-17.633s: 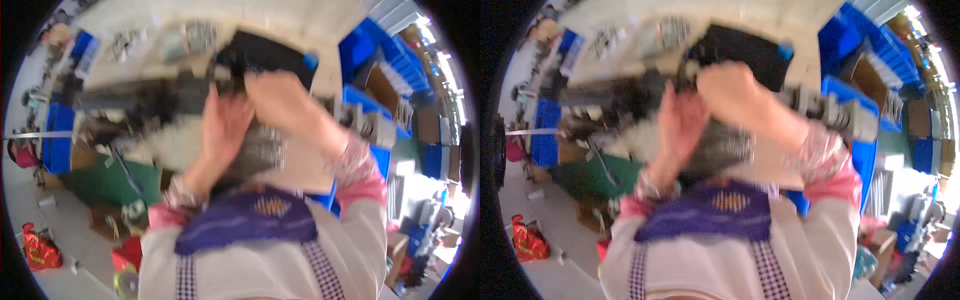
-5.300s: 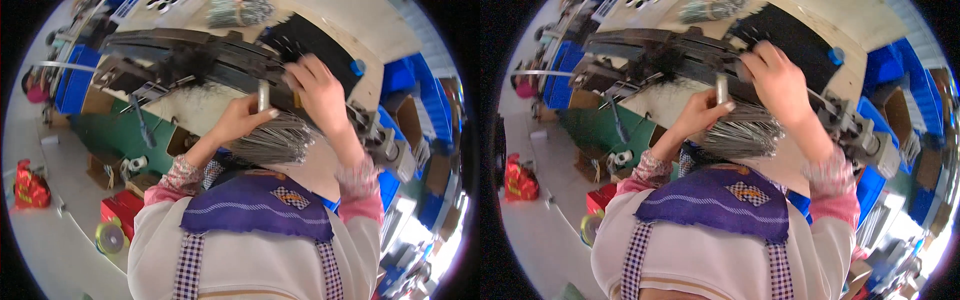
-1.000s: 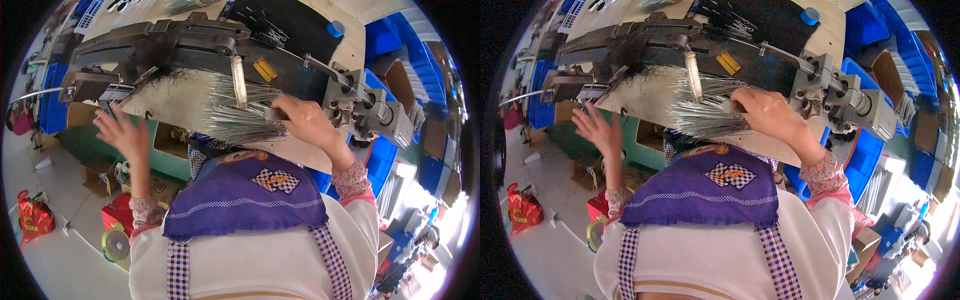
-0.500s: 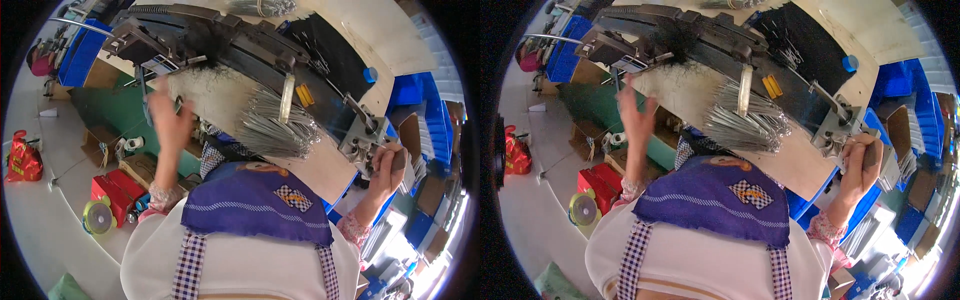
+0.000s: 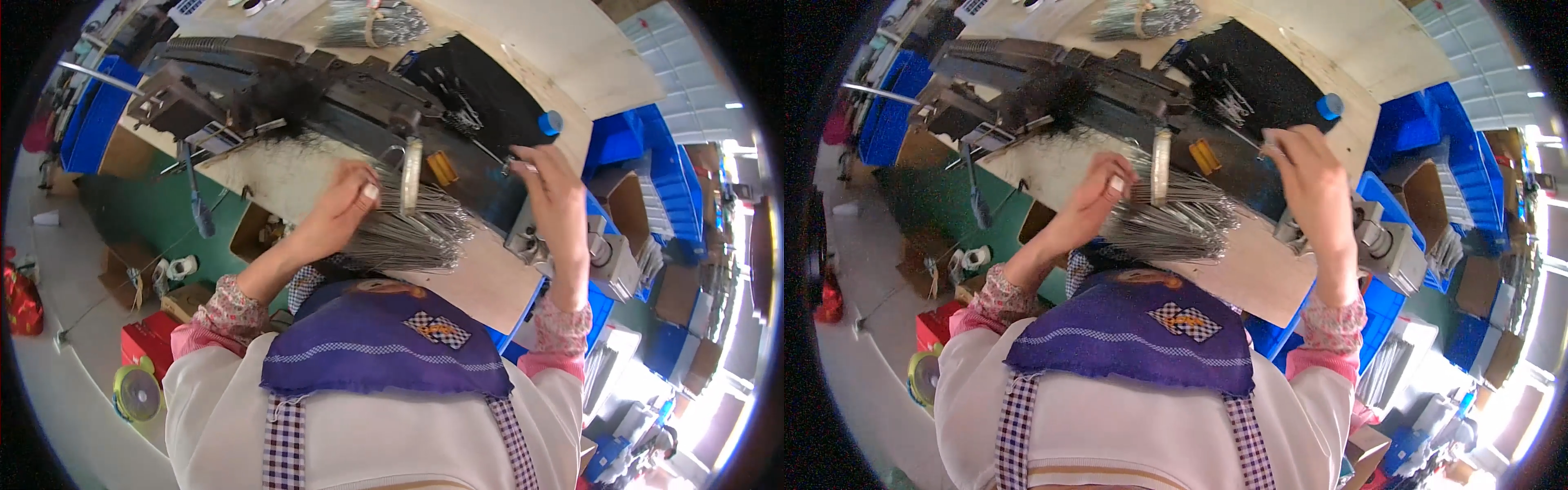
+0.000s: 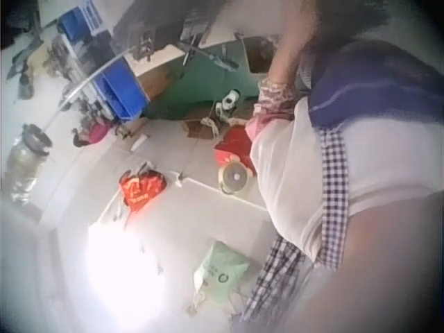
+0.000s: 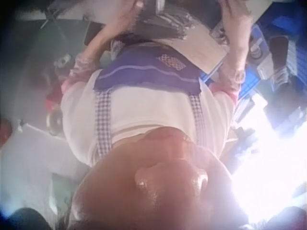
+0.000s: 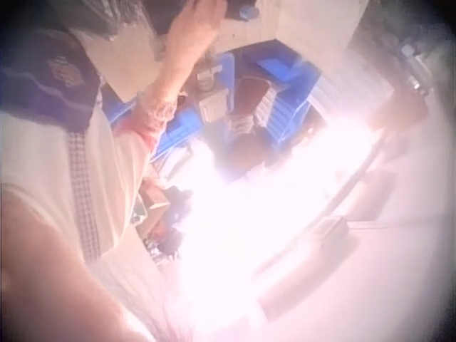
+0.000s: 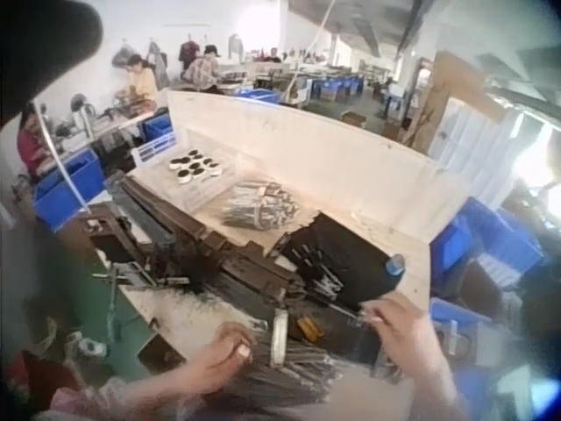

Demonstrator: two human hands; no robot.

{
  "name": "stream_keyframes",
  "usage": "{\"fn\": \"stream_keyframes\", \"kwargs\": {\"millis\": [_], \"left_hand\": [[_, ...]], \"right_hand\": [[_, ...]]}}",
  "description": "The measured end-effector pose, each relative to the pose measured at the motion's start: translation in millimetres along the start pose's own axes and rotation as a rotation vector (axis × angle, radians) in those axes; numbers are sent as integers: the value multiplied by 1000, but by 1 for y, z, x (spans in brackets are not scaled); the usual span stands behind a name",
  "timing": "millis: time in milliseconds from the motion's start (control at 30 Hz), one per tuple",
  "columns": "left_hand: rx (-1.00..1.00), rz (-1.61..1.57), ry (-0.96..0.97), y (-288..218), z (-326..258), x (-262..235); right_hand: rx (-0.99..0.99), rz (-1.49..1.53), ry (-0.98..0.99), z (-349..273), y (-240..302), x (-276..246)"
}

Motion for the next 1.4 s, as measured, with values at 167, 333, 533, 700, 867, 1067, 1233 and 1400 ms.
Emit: {"fn": "stream_keyframes", "kwargs": {"millis": [167,333,533,700,867,1067,1233,1400], "left_hand": [[-583,-852,59,-2,0,74],[-698,-1555,110,-50,28,47],[-421,-2122,-110,-12,32,-44],[-420,-1041,-112,3,-7,-45],[-178,-159,344,-15,69,65],[-216,-143,389,4,113,90],[502,764,134,-67,109,23],[625,645,-302,-86,74,-41]], "right_hand": [[-172,-104,81,8,13,31],[-240,-241,90,13,20,44],[-199,-209,98,8,25,43],[-56,-315,120,39,-15,51],[-74,-375,45,76,-43,54],[-220,-60,200,19,7,25],[-352,-79,125,33,25,55],[-314,181,-4,52,28,68]]}}
Point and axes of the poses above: each hand's wrist, its own z-axis towards the middle knuckle, its own x-axis out of the palm, y = z × x, the point moved 10 cm from there along z, towards the middle knuckle, and after that the axes turned 1 degree about -y, right-handed, at the moved point
